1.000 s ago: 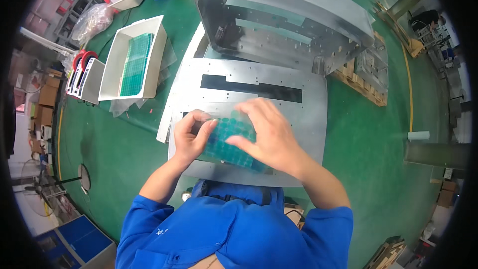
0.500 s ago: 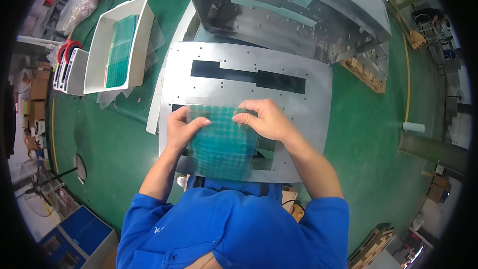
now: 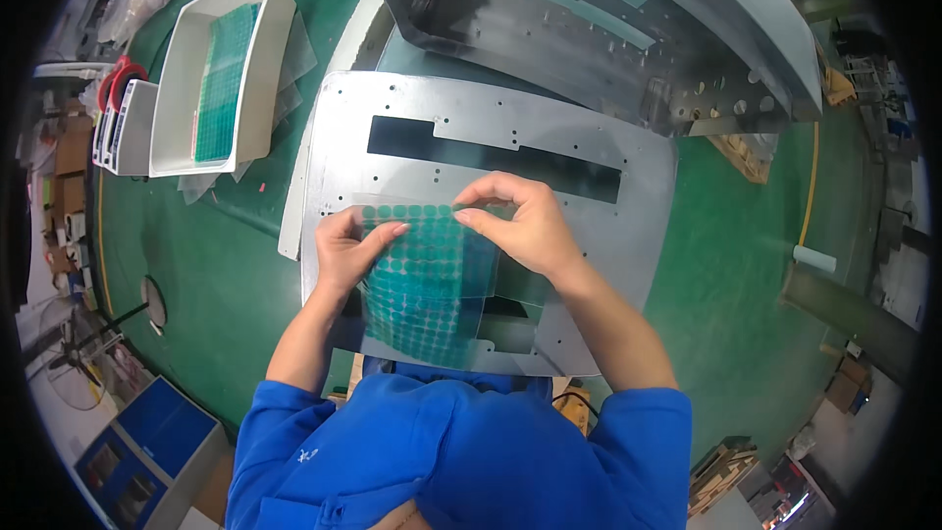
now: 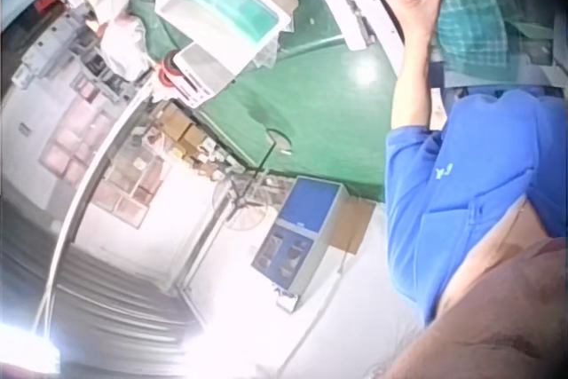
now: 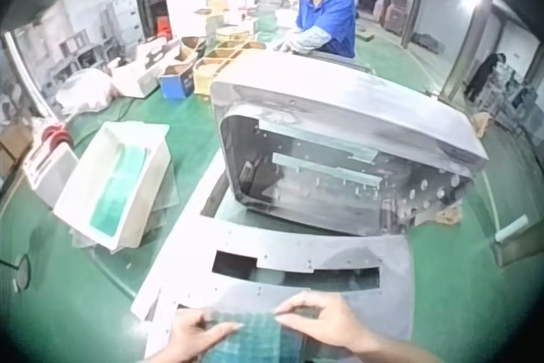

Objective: Applying small green circular stickers to designated spots on a metal chassis.

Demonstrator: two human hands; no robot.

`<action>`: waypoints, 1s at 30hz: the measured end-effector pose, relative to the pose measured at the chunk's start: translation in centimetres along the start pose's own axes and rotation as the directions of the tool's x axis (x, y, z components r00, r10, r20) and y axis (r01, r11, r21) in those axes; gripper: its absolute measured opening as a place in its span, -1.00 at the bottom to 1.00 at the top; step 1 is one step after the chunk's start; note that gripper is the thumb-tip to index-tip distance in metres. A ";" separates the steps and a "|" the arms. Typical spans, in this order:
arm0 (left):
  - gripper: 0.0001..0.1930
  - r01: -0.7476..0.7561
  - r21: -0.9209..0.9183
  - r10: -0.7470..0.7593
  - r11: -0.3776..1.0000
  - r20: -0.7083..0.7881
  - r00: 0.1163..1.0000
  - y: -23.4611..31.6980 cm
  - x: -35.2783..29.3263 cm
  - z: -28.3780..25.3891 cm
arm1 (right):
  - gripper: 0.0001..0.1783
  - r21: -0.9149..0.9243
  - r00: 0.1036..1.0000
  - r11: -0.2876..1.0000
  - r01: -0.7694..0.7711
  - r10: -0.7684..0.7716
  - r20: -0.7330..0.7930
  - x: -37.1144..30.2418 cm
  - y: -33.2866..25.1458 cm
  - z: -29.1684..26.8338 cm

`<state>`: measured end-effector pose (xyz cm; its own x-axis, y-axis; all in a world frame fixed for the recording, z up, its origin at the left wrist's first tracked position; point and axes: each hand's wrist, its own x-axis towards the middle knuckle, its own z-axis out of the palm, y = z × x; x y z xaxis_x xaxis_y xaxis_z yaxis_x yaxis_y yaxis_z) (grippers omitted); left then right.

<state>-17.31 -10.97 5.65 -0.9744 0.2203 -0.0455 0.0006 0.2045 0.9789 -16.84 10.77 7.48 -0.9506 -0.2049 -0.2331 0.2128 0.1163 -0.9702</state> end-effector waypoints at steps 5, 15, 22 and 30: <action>-0.86 0.037 0.019 -0.037 0.999 -0.033 0.999 -1.8 0.5 -0.7 | -0.88 0.006 1.000 1.000 0.008 -0.008 0.001 1.7 0.0 0.5; -0.89 0.130 -0.062 -0.138 0.990 -0.153 0.979 -3.9 -0.1 -1.1 | -0.96 -0.491 0.985 0.871 0.015 -0.097 -0.143 8.3 0.6 -0.4; -0.89 0.125 -0.159 -0.148 0.979 -0.144 0.978 -3.2 -0.1 -1.0 | -0.96 -0.634 0.982 0.773 0.021 -0.136 -0.132 9.2 1.2 -0.1; -0.88 0.151 -0.171 -0.174 0.974 -0.129 0.976 -3.3 0.0 -1.1 | -0.97 -0.680 0.979 0.730 -0.068 -0.084 -0.187 9.5 1.0 0.3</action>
<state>-17.54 -12.66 2.63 -0.9804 0.0561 -0.1888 -0.1848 0.0694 0.9803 -25.56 8.65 4.32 -0.9905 -0.0283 -0.1342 0.0659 0.7599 -0.6467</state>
